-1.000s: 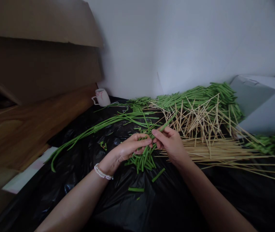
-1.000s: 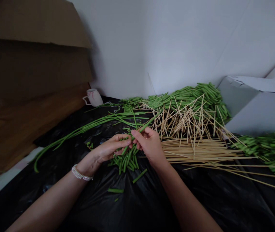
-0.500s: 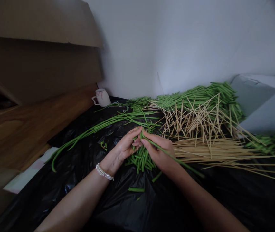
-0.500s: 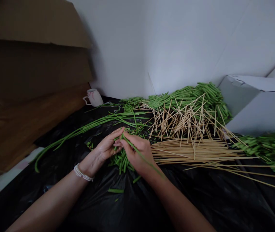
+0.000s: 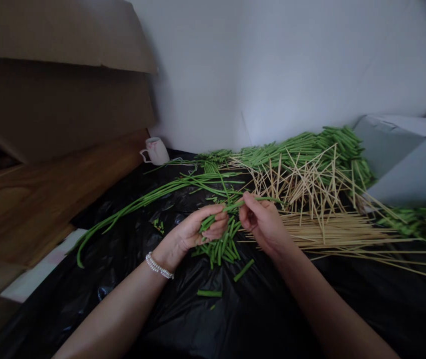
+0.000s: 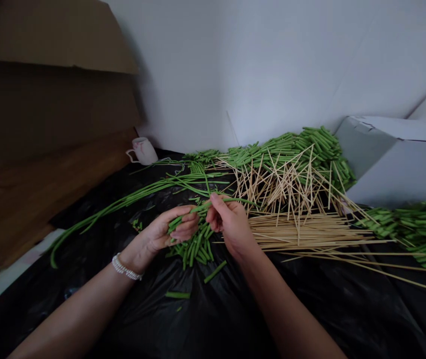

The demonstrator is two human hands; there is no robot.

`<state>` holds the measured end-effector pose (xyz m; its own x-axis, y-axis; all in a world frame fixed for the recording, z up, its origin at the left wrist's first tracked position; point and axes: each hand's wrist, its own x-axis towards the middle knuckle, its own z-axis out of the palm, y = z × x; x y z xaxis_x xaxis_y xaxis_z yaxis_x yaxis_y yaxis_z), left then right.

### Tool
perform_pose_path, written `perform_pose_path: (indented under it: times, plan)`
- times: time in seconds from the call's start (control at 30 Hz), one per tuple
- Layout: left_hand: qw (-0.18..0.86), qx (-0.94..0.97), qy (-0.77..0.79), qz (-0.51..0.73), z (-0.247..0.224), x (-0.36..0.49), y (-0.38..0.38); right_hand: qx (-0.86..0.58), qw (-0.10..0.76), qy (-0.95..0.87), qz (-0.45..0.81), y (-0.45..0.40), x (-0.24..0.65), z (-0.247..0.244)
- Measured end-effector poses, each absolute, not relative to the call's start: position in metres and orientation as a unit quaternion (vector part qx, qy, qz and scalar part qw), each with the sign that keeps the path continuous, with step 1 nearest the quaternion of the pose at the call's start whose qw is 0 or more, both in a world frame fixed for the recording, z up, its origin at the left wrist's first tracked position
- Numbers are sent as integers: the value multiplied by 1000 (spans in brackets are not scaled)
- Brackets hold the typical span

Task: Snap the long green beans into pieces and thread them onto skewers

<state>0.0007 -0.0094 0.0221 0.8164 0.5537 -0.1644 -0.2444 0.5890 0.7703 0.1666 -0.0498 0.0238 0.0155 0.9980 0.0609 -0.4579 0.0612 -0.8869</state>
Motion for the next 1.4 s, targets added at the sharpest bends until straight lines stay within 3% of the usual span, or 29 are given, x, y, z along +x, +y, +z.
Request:
perform_pose_path:
  times: [0.27, 0.47, 0.63, 1.03, 1.2, 1.4]
  plan:
    - [803, 529, 177, 211, 26, -3, -17, -385, 640, -311, 588, -44, 171, 22]
    - [787, 492, 249, 277, 23, 0, -9, -407, 598, -425, 544, -48, 168, 22]
    - [775, 518, 271, 240, 16, 2, -9, -412, 565, -490, 520, -52, 163, 21]
    - [751, 525, 313, 249, 20, 5, -15, -426, 585, -489, 487, -47, 167, 16]
    - [759, 477, 304, 322, 19, 8, -13, -462, 601, -528, 383, -49, 166, 18]
    - [788, 423, 270, 358, 16, 6, -7, -453, 570, -664, 172, -61, 159, 16]
